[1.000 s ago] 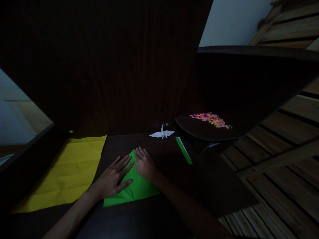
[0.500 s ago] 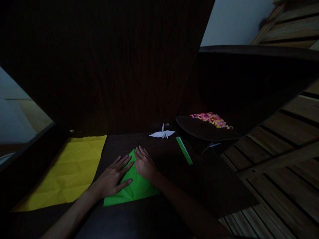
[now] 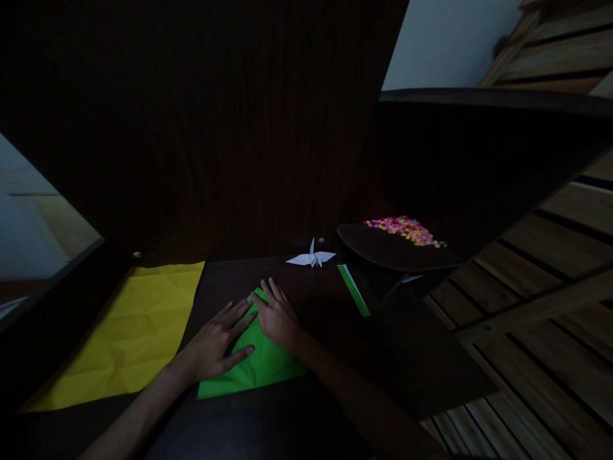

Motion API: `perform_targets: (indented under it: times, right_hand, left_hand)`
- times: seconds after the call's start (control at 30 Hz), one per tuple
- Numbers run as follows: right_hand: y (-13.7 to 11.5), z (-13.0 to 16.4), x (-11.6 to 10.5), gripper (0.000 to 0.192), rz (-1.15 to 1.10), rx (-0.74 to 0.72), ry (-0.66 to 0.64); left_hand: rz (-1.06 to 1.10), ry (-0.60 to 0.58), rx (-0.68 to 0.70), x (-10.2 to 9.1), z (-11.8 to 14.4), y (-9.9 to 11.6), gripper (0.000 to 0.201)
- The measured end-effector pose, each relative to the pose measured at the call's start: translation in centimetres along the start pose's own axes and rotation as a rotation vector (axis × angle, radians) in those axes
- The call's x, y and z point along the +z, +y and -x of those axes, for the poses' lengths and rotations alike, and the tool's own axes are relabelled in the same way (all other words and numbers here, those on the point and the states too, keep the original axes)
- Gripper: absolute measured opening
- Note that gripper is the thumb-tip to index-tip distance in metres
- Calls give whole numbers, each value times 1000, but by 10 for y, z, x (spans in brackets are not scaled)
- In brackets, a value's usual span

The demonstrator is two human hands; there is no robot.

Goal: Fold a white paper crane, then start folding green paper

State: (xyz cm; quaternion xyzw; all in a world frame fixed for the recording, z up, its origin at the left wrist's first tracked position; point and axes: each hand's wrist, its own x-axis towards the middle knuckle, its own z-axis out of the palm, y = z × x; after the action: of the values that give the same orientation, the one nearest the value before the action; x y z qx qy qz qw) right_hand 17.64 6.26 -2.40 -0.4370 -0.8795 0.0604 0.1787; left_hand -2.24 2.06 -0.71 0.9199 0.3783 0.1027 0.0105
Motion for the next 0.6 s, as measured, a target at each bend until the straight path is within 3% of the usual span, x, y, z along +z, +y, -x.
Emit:
perform_targets:
  times: [0.6]
  right_hand:
    - [0,-3,0,59,10,66,-42]
  left_hand:
    - [7,5,4,-3,2,0,64]
